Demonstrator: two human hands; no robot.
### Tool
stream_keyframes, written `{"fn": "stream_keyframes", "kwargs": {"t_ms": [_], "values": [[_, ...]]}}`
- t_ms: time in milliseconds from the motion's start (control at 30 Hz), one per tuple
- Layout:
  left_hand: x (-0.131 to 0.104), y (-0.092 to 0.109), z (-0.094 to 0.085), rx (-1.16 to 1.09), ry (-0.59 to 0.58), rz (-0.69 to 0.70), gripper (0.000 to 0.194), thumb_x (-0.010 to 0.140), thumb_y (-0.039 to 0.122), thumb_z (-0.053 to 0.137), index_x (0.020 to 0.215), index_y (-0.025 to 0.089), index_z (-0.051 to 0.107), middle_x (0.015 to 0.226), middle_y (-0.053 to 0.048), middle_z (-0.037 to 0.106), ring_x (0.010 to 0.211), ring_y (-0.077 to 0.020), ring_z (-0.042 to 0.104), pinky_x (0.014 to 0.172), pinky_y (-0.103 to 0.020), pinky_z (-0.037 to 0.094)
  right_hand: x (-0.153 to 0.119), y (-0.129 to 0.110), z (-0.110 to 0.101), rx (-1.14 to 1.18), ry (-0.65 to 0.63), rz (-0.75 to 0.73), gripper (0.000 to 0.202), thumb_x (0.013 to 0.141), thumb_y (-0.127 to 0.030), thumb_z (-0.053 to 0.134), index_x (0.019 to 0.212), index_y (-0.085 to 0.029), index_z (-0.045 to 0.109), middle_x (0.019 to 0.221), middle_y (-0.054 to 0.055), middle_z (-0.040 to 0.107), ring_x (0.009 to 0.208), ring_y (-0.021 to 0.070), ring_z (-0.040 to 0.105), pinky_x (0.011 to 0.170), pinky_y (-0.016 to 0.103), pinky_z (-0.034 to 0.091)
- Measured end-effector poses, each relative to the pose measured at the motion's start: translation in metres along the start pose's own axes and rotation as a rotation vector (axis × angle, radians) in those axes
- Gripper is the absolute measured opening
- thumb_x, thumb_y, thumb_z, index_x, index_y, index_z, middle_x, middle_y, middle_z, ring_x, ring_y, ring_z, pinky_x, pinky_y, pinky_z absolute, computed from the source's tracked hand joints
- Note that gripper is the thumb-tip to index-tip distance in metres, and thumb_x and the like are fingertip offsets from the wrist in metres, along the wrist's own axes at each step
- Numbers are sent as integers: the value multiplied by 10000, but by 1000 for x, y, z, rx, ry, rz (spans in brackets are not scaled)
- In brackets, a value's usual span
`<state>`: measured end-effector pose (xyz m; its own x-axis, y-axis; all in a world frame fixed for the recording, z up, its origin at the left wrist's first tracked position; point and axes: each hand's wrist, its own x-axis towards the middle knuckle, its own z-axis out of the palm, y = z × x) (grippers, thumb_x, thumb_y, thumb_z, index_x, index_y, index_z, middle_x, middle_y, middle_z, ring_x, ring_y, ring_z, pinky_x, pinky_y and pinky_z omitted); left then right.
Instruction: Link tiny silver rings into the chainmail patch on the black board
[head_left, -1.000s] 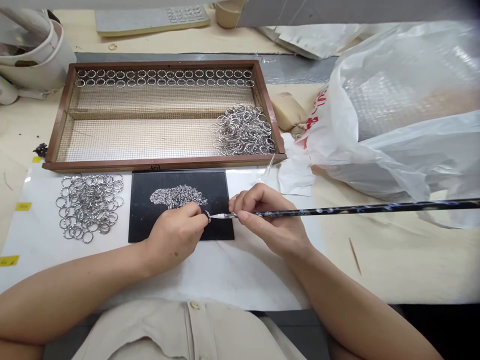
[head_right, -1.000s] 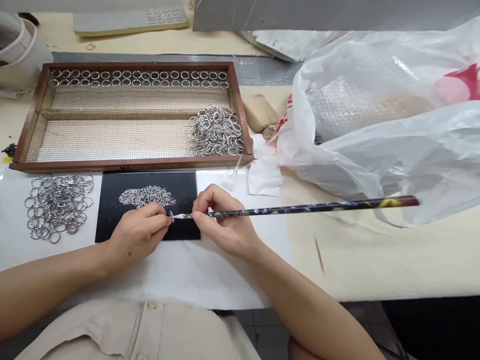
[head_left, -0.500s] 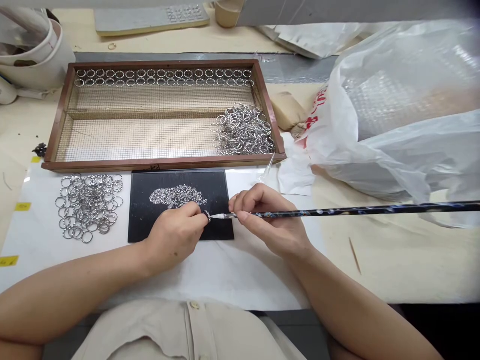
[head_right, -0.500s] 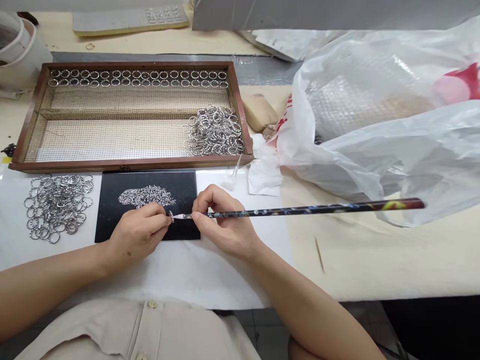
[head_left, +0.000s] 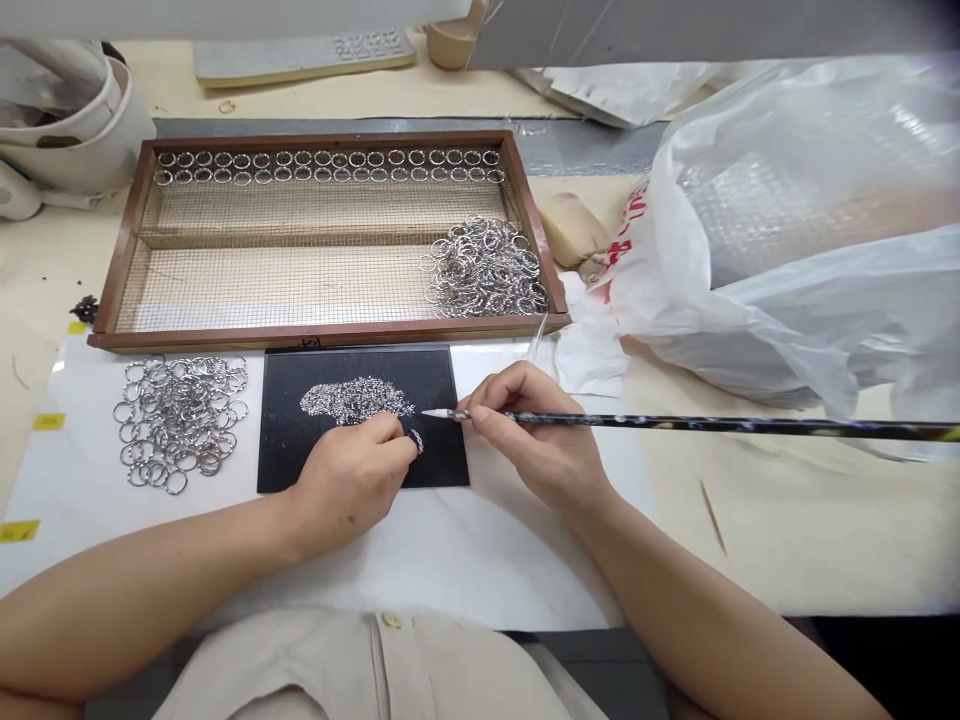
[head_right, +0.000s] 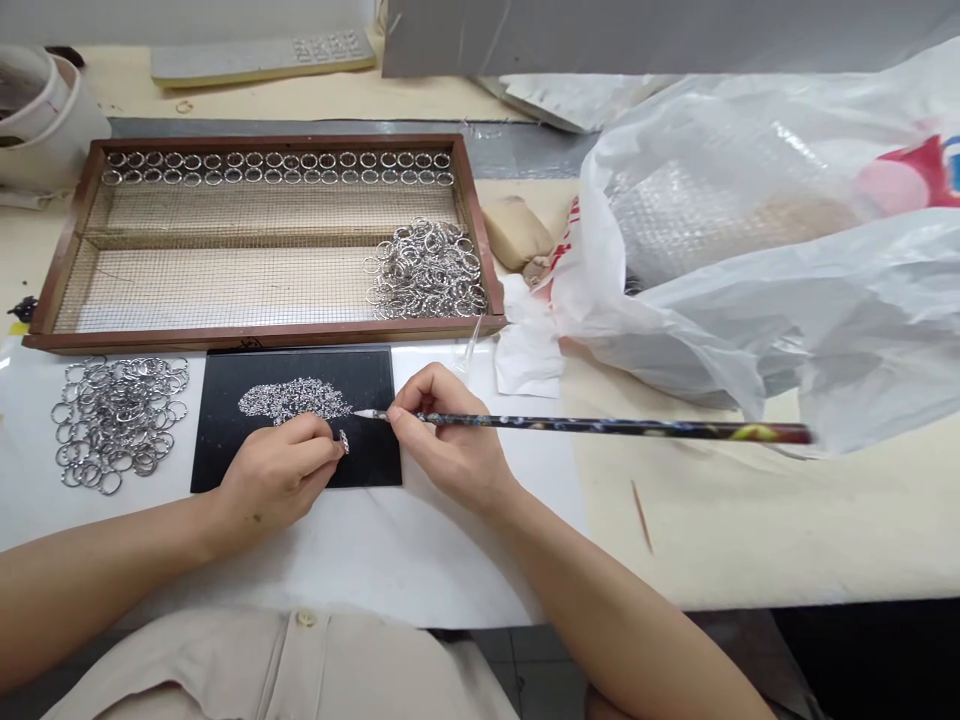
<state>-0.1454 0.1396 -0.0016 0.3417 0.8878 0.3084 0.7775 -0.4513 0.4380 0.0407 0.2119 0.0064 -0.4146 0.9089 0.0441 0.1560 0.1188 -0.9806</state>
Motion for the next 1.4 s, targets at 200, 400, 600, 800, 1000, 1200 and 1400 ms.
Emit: {"fn": "stream_keyframes", "kwargs": {"t_ms": [200, 400, 600, 800, 1000, 1200, 1400], "values": [[-3, 3, -5, -12, 4, 45, 274, 859, 64, 419, 625, 154, 530, 679, -12, 566, 566, -90, 488, 486, -216, 382, 1, 2, 6, -111, -14, -6, 157, 790, -188, 570, 697, -226, 449, 625, -16, 514, 624, 156, 537, 530, 298, 389], [-4, 1, -1, 144, 34, 73, 276, 849, 78, 437, 596, 168, 502, 580, 23, 453, 466, -92, 368, 416, -262, 272, 1, 2, 6, -141, -13, -10, 152, 790, -185, 557, 694, -228, 447, 623, -14, 505, 618, 155, 529, 512, 290, 373], [-4, 0, 1, 192, 49, 91, 260, 843, 68, 451, 611, 172, 508, 553, 32, 442, 446, -95, 345, 406, -267, 250, 1, 1, 8, -156, -18, -17, 161, 784, -176, 566, 688, -225, 447, 619, -19, 507, 601, 146, 512, 515, 288, 366], [-6, -1, 1, 196, 50, 110, 230, 837, 64, 466, 638, 169, 511, 527, 40, 444, 444, -91, 365, 423, -280, 213, 1, 5, 1, 2, -12, 38, 152, 811, -224, 587, 708, -220, 475, 659, -17, 535, 635, 151, 545, 578, 308, 413], [-5, -4, 5, 163, 83, 117, 252, 837, 65, 465, 610, 166, 510, 499, 48, 434, 436, -86, 361, 412, -268, 191, -2, 7, -5, 273, -36, 93, 215, 853, -352, 605, 718, -229, 492, 563, -46, 513, 539, 125, 489, 564, 302, 417], [-4, -5, 7, 205, 118, 109, 276, 837, 76, 479, 576, 163, 500, 486, 46, 421, 423, -86, 309, 411, -254, 195, -5, 8, -7, 313, -104, 81, 204, 846, -351, 625, 728, -233, 508, 593, -29, 564, 625, 148, 565, 558, 290, 425], [-6, -5, 9, 225, 112, 103, 277, 834, 86, 501, 569, 167, 479, 488, 45, 401, 436, -92, 298, 418, -258, 210, -3, 12, -4, 331, -147, 11, 174, 856, -279, 614, 729, -227, 507, 605, -43, 540, 628, 131, 531, 825, 409, 494]]}}
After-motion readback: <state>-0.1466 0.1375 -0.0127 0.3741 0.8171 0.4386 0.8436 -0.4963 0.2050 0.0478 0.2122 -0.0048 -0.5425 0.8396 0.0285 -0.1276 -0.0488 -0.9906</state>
